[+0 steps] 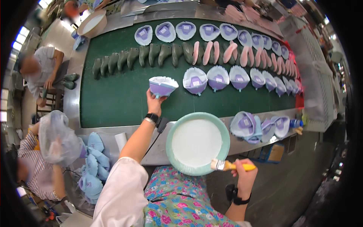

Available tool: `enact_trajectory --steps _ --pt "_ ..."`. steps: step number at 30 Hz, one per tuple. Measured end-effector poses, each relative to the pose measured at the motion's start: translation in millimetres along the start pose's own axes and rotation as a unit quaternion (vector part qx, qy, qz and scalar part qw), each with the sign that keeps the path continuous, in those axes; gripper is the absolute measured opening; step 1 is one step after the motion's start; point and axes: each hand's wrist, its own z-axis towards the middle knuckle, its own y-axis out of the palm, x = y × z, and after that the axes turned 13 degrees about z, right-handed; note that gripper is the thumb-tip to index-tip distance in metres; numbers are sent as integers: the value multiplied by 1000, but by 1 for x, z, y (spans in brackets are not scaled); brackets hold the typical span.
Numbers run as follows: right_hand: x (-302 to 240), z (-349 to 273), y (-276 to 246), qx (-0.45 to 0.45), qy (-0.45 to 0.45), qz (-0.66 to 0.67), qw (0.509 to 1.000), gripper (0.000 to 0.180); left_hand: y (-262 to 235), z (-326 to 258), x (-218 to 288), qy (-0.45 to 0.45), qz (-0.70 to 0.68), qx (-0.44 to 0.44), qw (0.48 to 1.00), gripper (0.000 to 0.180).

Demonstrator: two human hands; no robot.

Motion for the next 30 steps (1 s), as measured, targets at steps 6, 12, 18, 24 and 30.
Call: enact_trajectory --steps 6,12,18,24,30 --pt "5 8 31 -6 16 -44 999 15 10 2 -65 -238 46 -5 970 69" --pt "-9 25 56 -36 -105 -87 990 18 -152 -117 2 48 516 3 855 49" --pt "-10 39 101 -160 -126 -32 979 27 -337 -211 85 -111 866 138 468 89" --pt "-16 19 139 -248 -100 -85 960 27 -364 -224 103 -63 911 -218 345 72" --pt "-35 3 136 -267 -144 -107 947 24 -388 -196 116 41 848 -284 446 17"
